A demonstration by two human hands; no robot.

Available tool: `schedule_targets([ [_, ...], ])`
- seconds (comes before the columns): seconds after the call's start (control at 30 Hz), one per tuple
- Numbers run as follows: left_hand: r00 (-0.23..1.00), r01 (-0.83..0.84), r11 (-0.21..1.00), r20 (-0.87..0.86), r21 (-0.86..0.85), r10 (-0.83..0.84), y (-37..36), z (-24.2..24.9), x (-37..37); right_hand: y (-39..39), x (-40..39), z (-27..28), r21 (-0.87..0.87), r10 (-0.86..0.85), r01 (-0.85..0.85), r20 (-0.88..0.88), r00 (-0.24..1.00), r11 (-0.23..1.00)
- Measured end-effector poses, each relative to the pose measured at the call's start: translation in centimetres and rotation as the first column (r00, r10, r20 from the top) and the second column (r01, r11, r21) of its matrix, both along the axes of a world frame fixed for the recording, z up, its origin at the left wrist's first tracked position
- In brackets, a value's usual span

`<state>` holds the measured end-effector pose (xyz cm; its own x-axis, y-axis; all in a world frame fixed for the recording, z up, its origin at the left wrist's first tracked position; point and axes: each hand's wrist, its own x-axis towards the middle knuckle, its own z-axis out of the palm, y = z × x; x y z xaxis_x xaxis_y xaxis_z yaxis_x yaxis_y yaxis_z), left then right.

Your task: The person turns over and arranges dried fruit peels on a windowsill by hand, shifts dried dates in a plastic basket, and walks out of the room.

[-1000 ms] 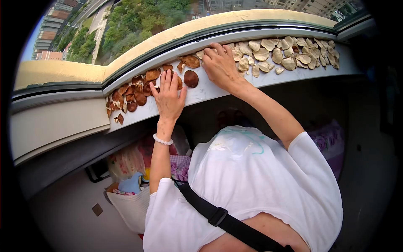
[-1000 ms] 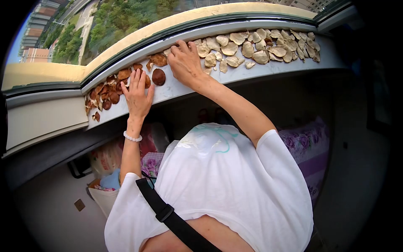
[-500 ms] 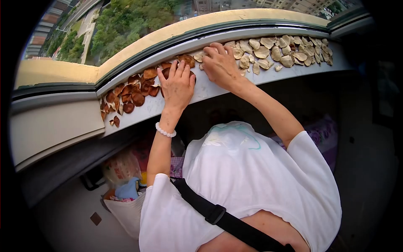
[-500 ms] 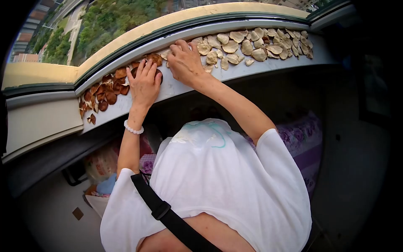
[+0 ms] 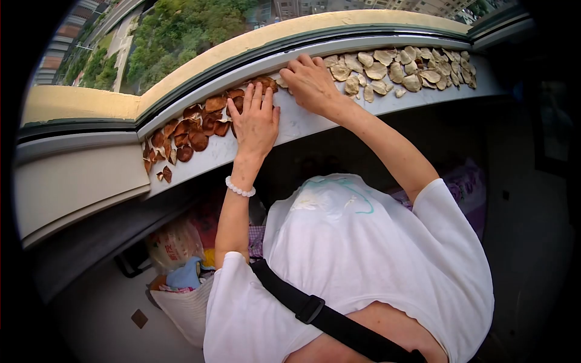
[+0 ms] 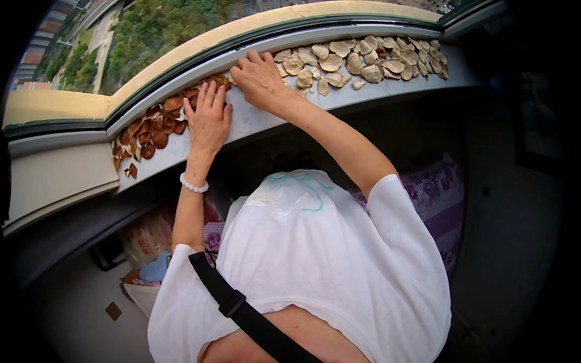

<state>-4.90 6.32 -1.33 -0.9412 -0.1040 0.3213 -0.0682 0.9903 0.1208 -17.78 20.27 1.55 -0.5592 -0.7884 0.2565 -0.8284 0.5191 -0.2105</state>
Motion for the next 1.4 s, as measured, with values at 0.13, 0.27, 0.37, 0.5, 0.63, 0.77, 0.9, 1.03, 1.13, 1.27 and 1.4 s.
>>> schedule_targets([
  [0.13,1.0,-0.01,1.0,-0.03,0.004,0.01,0.5,0.6,0.1,-0.3,-0.4,0.0,-0.027,0.029,-0.028,0.045,0.999,0.999],
  [0.27,0.989,0.026,0.998,-0.147,0.064,-0.017,2.0,0.9,0.5,-0.8,-0.5,0.0,-0.211,-0.002,-0.002,-0.019,1.0,0.977],
  [0.37,0.979,0.065,0.986,-0.199,0.153,-0.034,3.4,0.4,0.6,-1.2,-0.1,-0.8,-0.213,-0.051,0.037,-0.059,0.997,0.976],
  [0.5,0.981,0.077,0.989,-0.189,0.126,-0.052,3.4,-0.8,0.5,-1.9,0.3,-1.5,-0.271,-0.085,0.023,-0.218,0.972,0.962],
  [0.63,0.975,0.085,0.987,-0.213,0.135,-0.055,3.4,-1.2,0.3,-3.1,1.1,-1.8,-0.205,-0.123,0.077,-0.222,0.967,0.976],
  [0.77,0.97,0.098,0.988,-0.234,0.122,-0.067,3.4,-1.3,0.3,-3.0,1.7,-0.9,-0.15,-0.124,0.093,-0.213,0.969,0.984],
  [0.9,0.973,0.075,0.986,-0.228,0.149,-0.039,3.4,-1.2,0.5,-2.9,1.4,-0.5,-0.1,-0.175,0.157,-0.213,0.961,0.983],
  [1.03,0.973,0.064,0.979,-0.228,0.192,-0.019,3.6,-0.9,0.5,-3.0,1.8,-0.2,-0.063,-0.222,0.216,-0.103,0.97,0.974],
  [1.13,0.977,0.077,0.982,-0.211,0.172,-0.04,3.5,-1.0,0.4,-2.7,1.9,0.3,-0.035,-0.198,0.201,0.075,0.977,0.979],
  [1.27,0.981,0.068,0.988,-0.188,0.142,-0.04,3.5,-1.0,0.5,-1.4,1.6,0.2,-0.234,-0.063,0.103,0.173,0.983,0.967],
  [1.4,0.984,0.054,0.989,-0.174,0.14,-0.03,3.6,-1.0,0.4,-0.2,2.4,0.3,-0.458,0.064,0.042,0.214,0.975,0.888],
])
